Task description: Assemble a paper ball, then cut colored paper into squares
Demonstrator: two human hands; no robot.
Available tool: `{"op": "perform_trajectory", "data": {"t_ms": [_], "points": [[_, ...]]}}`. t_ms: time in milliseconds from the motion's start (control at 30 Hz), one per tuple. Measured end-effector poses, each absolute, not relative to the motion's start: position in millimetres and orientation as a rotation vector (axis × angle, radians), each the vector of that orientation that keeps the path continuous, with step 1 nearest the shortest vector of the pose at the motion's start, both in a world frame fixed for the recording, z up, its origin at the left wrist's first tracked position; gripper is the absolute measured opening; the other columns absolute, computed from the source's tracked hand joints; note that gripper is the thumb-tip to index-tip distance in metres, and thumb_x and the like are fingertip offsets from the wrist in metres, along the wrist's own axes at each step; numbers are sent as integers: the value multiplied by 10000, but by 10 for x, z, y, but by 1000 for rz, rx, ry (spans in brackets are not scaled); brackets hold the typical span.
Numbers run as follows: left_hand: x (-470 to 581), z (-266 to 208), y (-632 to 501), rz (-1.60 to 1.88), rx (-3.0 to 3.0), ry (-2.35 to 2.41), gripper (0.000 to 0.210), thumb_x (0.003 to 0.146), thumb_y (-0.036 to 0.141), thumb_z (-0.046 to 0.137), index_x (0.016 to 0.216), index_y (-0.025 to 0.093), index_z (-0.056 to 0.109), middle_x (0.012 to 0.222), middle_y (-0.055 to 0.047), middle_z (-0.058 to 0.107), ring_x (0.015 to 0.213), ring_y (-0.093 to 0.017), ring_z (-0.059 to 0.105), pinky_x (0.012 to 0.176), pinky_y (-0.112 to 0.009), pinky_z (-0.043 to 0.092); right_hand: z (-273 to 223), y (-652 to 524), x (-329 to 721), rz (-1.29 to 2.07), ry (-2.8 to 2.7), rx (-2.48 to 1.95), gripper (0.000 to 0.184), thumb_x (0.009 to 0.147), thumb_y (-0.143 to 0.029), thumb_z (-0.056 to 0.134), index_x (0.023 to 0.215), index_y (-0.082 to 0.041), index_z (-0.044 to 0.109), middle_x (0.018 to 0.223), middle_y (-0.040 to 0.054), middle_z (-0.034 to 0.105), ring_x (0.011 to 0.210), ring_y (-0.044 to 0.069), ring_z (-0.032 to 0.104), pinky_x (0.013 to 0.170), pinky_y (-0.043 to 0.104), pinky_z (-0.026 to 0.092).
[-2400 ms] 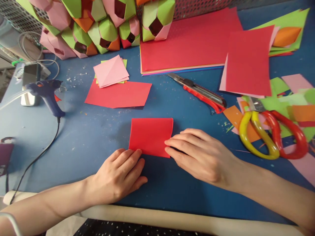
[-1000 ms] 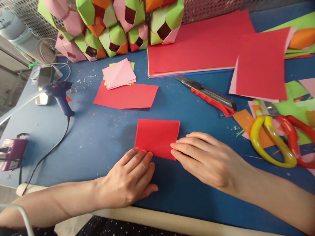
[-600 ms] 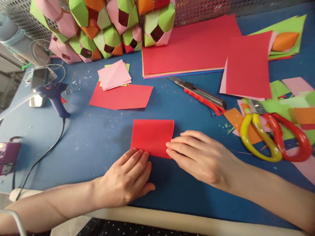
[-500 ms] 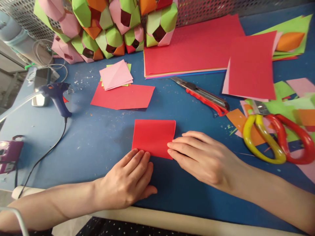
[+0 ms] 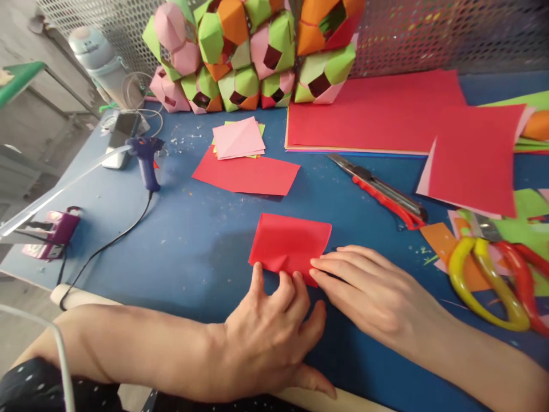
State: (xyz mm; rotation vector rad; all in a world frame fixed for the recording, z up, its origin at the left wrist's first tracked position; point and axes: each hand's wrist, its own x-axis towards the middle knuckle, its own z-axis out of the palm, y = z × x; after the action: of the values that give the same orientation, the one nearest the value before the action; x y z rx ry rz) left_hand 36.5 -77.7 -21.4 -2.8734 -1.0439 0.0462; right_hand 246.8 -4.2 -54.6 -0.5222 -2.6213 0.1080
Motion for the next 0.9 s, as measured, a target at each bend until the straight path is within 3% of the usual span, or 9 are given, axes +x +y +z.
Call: {"op": "perform_trajectory", "data": {"t_ms": [233,900], "points": [[379,-299,-797,29,-2755,-983,877,844,788,282,1339,103,516,1249,-217,601,1095,-363,575,985,-614,399,-518,-40,2450,119,-2640,-505,240,862,4,506,1023,-57,673,978,144,689,965,256,621,902,449,487],[362,-351,-796,-46,-2780,-981,793,900,721,276,1329,104,529,1262,-211,574,1164,-361,526,925,-548,462,-565,-37,2526,155,-2657,-458,248,867,-2,529,1071,-56,660,1045,154,697,1034,259,622,931,439,484]]}}
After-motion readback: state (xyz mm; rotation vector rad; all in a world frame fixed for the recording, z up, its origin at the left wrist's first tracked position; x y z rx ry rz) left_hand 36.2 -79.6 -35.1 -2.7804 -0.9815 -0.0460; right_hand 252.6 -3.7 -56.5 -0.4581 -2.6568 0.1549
